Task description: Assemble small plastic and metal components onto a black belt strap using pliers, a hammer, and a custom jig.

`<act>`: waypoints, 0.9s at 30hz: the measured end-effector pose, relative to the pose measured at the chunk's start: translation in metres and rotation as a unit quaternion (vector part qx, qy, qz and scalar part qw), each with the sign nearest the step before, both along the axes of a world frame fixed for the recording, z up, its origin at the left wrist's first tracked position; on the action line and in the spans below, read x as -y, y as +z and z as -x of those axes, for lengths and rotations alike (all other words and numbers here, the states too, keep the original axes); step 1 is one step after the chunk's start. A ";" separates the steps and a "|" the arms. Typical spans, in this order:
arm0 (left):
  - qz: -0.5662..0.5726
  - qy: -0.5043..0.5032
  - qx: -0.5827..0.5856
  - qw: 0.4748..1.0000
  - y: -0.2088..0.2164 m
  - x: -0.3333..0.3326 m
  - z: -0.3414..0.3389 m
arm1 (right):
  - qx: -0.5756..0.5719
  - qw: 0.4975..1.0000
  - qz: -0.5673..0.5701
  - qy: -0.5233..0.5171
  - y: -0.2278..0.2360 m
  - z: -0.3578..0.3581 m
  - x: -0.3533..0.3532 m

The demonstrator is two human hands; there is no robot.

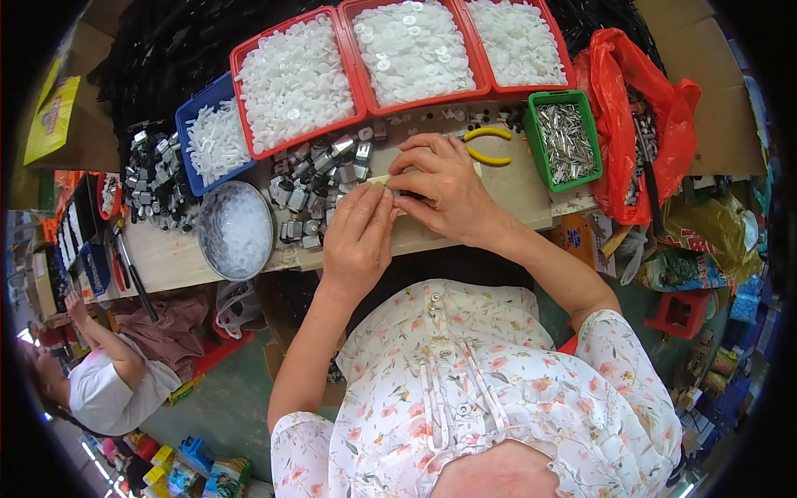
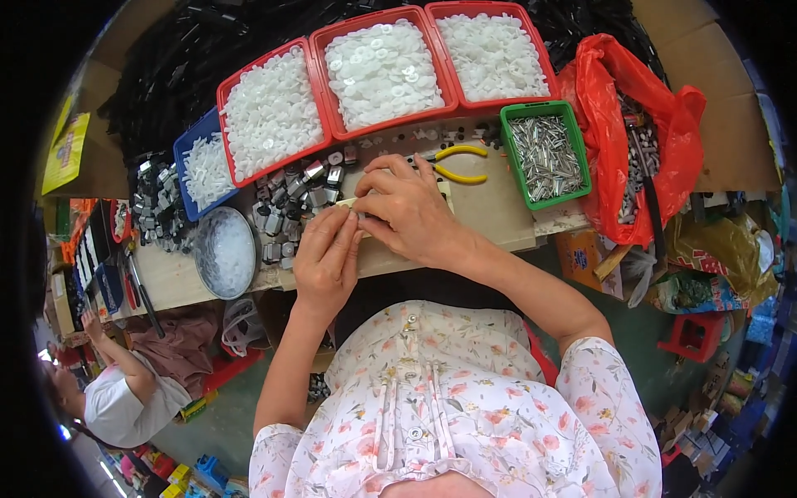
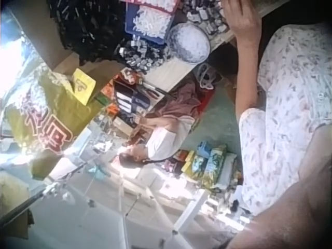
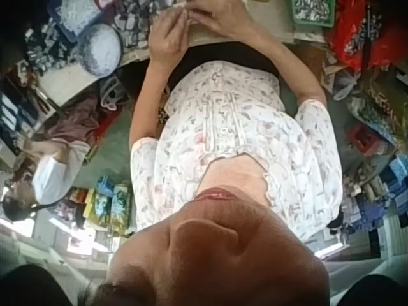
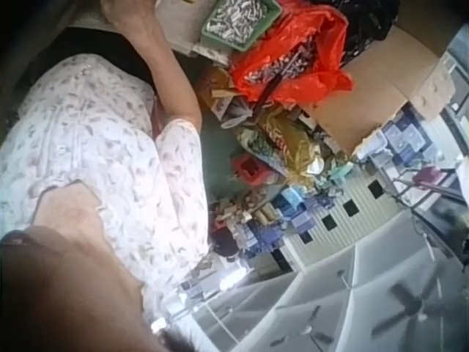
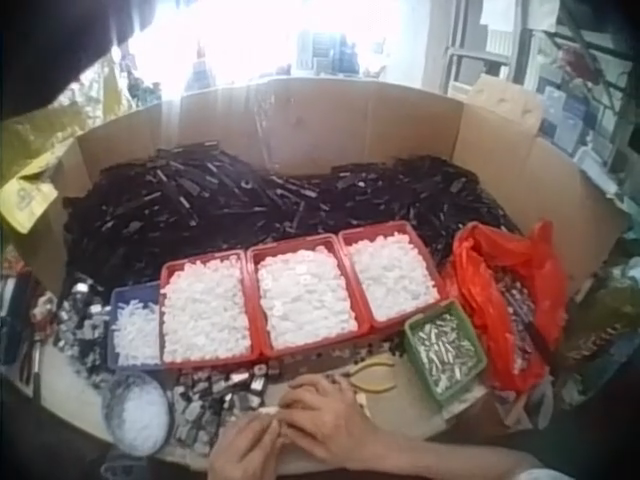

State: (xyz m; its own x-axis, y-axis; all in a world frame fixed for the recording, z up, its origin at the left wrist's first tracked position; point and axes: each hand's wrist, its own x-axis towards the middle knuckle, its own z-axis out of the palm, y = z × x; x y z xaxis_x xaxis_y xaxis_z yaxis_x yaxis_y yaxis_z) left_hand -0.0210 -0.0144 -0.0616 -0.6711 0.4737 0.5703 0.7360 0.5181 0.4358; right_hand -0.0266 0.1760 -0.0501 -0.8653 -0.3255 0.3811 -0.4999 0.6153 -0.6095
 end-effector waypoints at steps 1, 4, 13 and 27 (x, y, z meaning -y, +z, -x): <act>-0.003 -0.003 -0.004 1.000 0.000 0.000 0.000 | -0.016 1.000 -0.014 -0.001 0.002 -0.001 0.000; -0.007 -0.013 0.000 1.000 -0.001 0.001 0.002 | -0.017 0.999 -0.043 -0.001 0.012 -0.003 -0.004; -0.051 0.001 0.096 0.994 0.041 0.014 0.028 | -0.041 0.944 -0.138 -0.297 0.052 -0.022 -0.125; 0.052 0.089 -0.101 0.990 0.055 0.004 0.168 | -0.007 0.930 -0.202 -0.307 0.031 -0.021 -0.154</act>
